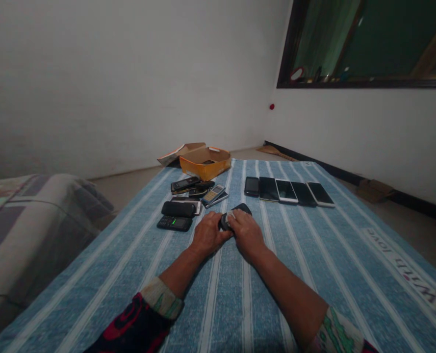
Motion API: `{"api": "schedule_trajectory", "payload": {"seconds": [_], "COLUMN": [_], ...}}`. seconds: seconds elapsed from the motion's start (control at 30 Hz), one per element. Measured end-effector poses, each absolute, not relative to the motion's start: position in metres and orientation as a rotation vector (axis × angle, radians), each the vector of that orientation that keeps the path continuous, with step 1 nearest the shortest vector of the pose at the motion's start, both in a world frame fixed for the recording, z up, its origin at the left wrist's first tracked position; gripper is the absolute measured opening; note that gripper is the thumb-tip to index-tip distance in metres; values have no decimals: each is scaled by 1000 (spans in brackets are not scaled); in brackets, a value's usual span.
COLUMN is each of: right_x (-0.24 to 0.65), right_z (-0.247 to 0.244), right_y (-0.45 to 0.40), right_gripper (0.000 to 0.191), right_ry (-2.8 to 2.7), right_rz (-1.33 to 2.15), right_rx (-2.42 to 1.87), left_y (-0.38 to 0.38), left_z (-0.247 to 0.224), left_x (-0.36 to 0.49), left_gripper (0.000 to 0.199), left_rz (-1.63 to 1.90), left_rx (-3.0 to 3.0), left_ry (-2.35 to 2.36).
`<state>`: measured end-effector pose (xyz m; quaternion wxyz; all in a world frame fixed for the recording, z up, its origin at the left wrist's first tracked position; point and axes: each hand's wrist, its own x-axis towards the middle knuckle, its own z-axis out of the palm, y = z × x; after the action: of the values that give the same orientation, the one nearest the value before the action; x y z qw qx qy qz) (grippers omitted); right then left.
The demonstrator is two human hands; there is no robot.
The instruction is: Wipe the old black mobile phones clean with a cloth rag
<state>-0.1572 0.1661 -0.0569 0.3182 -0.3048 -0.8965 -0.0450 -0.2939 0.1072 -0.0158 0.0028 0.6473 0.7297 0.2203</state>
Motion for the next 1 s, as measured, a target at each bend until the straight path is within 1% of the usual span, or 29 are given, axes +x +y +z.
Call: {"api": "schedule_trajectory", "payload": {"seconds": [0.1,0.2,0.27,0.37,0.6,0.77,0.87,1.0], "right_x": [-161,-157,-150,-142,-143,-154,-158,-158], "right_z": [-55,-50,-48,-48,-46,-44,-44,-43], "right_y": [161,166,173,182,179,162,157,157], "right_gripper": [32,37,46,54,41,31,29,29], "right_ry": [-2381,-2350,-2315,-2253,-2233,-2340,-2368,-2378], "right_rz": [-94,-5,63,125,31,-44,-50,-46], "right_rx": [-744,-862,-912,-931,-949,-794,-770,-803], "left_y": [107,106,106,107,108,108,108,108], "left_z": [-16,-14,-12,-12,-17,-18,-19,-19], "left_x": [-294,-293,-292,-292,-295,-295,-296,-297], "left_gripper": [14,23,30,33,34,19,15,19], "left_rz": [704,673,649,643,671,719,743,744], "left_rx": [2050,2027,2001,1995,2045,2085,2104,2115], "left_ry": [2289,2292,2299,2296,2265,2231,2209,2210]}}
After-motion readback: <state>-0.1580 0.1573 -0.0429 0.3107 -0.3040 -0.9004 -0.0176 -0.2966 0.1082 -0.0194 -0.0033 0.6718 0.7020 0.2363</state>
